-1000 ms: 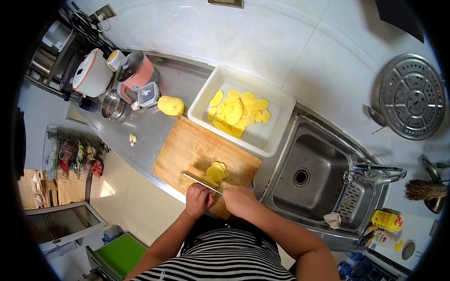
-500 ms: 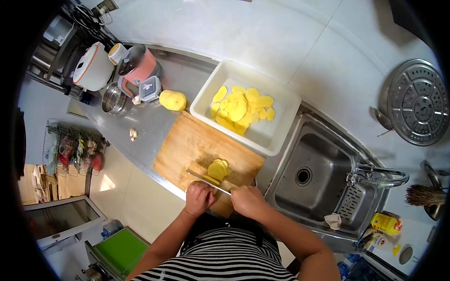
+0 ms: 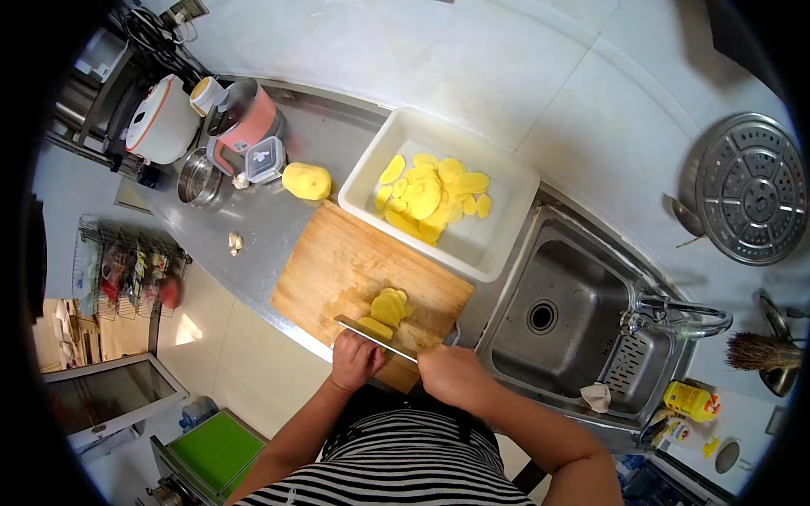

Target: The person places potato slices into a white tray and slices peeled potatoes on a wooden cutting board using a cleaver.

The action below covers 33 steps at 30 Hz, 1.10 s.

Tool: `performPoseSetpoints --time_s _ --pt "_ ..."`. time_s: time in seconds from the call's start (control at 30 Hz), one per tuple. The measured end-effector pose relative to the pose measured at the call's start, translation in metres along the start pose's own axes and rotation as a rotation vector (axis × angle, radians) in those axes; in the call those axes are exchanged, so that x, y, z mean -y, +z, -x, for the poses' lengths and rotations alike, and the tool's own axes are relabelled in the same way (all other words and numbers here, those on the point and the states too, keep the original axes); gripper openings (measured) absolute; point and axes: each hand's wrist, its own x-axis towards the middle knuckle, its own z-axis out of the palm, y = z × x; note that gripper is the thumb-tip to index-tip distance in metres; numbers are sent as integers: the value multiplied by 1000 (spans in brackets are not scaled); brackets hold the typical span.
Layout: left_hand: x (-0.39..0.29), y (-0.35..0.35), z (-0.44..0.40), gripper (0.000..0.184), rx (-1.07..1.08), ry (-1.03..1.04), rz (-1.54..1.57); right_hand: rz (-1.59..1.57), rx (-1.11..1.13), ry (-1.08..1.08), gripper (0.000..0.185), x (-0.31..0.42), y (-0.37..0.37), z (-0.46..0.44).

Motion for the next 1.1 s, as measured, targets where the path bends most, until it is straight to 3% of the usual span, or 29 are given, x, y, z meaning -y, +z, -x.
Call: performPoseSetpoints --time_s 0.43,0.6,1.1 --pt "1 2 0 27 -6 8 -20 3 -141 -78 13 10 23 -37" --pt "1 2 2 26 -5 4 14 -18 4 44 17 8 9 -13" --pt "-1 1 -3 28 2 -1 7 -12 -88 -11 16 -3 40 -52"
